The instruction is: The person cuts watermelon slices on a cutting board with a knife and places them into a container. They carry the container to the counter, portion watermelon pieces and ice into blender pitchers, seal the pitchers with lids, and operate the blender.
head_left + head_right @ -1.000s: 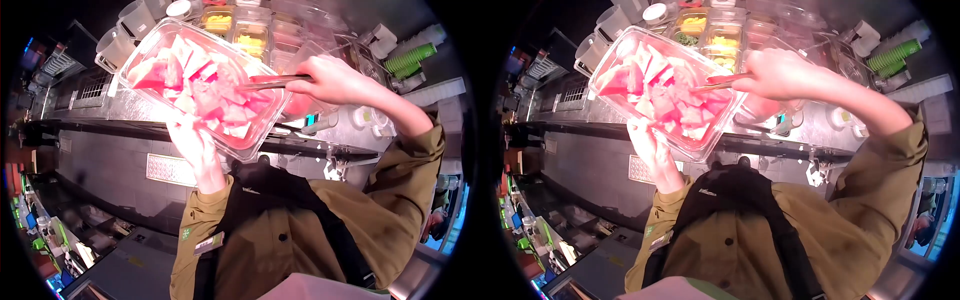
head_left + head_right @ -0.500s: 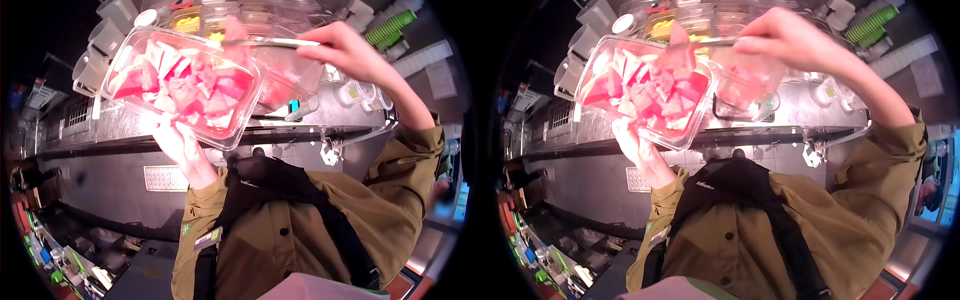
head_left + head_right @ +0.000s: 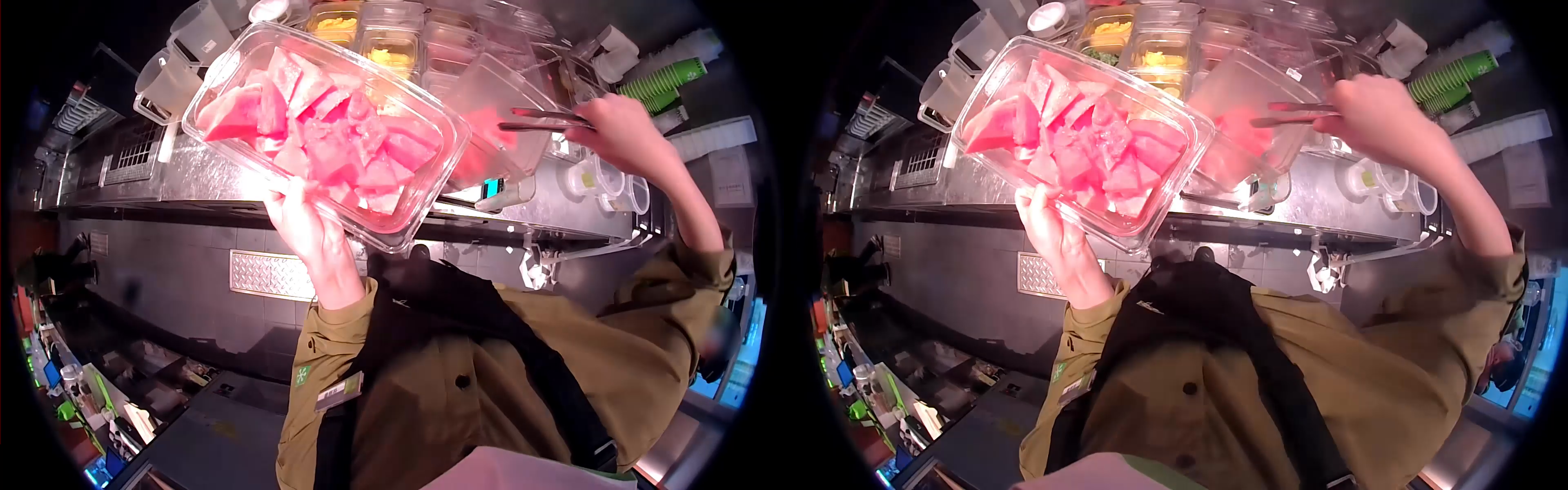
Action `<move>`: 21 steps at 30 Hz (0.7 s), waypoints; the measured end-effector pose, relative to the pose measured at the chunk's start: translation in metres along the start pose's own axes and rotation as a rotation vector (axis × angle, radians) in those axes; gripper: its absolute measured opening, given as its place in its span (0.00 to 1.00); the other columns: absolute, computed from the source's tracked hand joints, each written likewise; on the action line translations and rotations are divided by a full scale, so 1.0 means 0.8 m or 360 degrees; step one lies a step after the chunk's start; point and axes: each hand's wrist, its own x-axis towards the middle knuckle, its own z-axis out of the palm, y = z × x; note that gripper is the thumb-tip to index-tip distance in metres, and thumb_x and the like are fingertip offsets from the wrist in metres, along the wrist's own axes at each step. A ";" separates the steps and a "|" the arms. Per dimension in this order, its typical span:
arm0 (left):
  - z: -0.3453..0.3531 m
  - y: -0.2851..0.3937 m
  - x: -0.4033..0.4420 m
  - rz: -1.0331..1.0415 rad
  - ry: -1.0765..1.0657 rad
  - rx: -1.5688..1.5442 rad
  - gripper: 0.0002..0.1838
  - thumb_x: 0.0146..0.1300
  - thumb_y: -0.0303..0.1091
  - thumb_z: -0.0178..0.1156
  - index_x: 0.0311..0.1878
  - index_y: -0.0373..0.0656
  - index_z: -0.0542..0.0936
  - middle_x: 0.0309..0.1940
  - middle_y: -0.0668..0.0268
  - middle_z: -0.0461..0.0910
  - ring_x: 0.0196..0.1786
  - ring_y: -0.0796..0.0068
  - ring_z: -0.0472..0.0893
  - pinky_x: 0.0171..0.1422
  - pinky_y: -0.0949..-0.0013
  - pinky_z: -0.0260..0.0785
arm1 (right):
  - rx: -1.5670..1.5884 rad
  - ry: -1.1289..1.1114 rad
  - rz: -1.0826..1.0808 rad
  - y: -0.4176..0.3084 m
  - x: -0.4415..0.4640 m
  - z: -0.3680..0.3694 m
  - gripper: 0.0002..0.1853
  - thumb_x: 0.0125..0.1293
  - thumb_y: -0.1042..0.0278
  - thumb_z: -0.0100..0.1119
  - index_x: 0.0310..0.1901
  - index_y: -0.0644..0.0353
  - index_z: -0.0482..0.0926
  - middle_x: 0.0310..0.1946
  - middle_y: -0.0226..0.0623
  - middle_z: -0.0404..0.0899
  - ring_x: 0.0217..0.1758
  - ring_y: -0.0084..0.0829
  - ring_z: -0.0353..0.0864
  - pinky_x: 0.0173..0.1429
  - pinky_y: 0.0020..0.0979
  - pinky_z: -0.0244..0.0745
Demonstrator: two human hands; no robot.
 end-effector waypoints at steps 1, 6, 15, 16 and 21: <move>0.007 0.006 -0.008 -0.0042 -0.0018 -0.0014 0.12 0.38 0.13 0.48 0.23 0.43 0.63 0.21 0.70 0.63 0.23 0.78 0.66 0.28 0.78 0.63 | -0.0067 -0.0039 -0.0017 0.000 0.009 0.006 0.15 0.52 0.57 0.56 0.25 0.64 0.76 0.20 0.45 0.74 0.29 0.44 0.75 0.32 0.41 0.69; 0.006 0.012 -0.001 0.0009 -0.0036 -0.0061 0.12 0.40 0.12 0.46 0.23 0.43 0.62 0.20 0.71 0.63 0.23 0.80 0.65 0.30 0.81 0.60 | 0.0527 0.0126 -0.0081 -0.041 0.015 -0.074 0.16 0.55 0.58 0.53 0.25 0.66 0.76 0.16 0.45 0.72 0.23 0.43 0.74 0.30 0.39 0.68; 0.005 0.009 -0.010 0.0094 -0.0064 -0.0037 0.12 0.39 0.13 0.47 0.22 0.44 0.62 0.21 0.71 0.62 0.25 0.80 0.65 0.32 0.79 0.60 | 0.0793 0.0058 -0.0407 -0.114 0.070 -0.006 0.16 0.55 0.58 0.52 0.30 0.65 0.78 0.18 0.46 0.74 0.25 0.44 0.75 0.32 0.37 0.69; 0.003 0.009 -0.008 0.0096 -0.0068 -0.0032 0.12 0.39 0.13 0.47 0.21 0.44 0.62 0.21 0.71 0.62 0.25 0.80 0.65 0.32 0.79 0.60 | 0.0868 0.0099 -0.0426 -0.103 0.066 -0.003 0.15 0.56 0.60 0.52 0.32 0.66 0.77 0.17 0.46 0.72 0.23 0.39 0.72 0.30 0.35 0.67; 0.000 0.006 0.004 0.0065 -0.0043 -0.0012 0.12 0.39 0.14 0.47 0.21 0.44 0.62 0.20 0.70 0.62 0.25 0.78 0.66 0.32 0.78 0.62 | 0.1291 0.0455 -0.0285 -0.038 0.006 0.002 0.13 0.56 0.65 0.53 0.34 0.69 0.75 0.16 0.42 0.70 0.18 0.26 0.66 0.26 0.29 0.64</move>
